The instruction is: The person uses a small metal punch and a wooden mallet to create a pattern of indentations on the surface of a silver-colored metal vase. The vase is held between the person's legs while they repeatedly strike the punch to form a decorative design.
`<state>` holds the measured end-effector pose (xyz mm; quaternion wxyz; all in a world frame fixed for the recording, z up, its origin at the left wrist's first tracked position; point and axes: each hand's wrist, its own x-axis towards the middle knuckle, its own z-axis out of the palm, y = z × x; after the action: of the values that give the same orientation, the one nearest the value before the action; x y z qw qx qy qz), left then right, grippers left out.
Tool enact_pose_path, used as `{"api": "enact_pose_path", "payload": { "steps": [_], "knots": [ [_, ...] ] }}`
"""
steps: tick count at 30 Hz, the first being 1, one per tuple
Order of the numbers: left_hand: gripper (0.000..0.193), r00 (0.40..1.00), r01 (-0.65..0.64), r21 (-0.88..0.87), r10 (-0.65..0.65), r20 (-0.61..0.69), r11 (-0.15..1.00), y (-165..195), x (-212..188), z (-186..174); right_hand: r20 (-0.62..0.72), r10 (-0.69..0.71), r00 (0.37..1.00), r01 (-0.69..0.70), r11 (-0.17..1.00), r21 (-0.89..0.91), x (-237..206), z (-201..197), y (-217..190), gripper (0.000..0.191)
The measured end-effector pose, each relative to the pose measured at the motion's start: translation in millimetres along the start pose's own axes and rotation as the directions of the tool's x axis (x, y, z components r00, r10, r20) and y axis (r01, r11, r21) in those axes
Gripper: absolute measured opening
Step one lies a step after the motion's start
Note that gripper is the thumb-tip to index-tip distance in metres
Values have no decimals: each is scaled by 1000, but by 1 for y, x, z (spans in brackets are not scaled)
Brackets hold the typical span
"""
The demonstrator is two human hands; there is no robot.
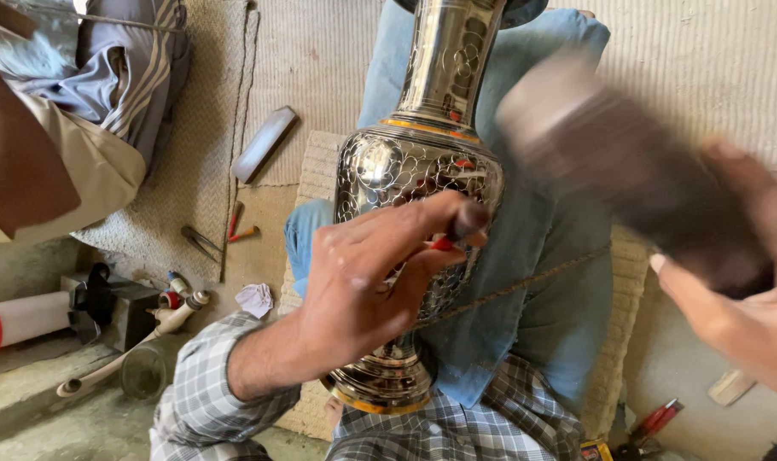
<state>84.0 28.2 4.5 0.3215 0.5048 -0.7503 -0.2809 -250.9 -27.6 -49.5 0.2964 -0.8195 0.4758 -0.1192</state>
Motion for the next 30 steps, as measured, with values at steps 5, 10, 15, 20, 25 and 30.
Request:
{"api": "enact_pose_path", "payload": {
  "steps": [5,10,15,20,25,30],
  "knots": [
    [33,981,62,-94,-78,-177,994,4,-11,14,30,44,999,-43,999,-21,-4,4,29,68],
    [29,958,1,-156,-46,-284,988,-3,-22,21,-40,182,983,-178,980,89,-19,46,89,38],
    [28,964,-14,-157,-29,-266,987,-9,-35,24,-110,396,912,-314,844,435,-20,44,79,42],
    [24,928,45,-4,-44,-370,999,-15,-32,25,33,-330,944,331,939,-95,25,-27,-2,81],
    [24,924,21,-89,-53,-379,996,-4,-18,20,214,-254,943,283,952,-120,46,-58,-40,92],
    [28,976,-24,-128,-5,-219,991,11,-1,7,38,-496,868,495,854,-159,21,-42,11,66]
  ]
}}
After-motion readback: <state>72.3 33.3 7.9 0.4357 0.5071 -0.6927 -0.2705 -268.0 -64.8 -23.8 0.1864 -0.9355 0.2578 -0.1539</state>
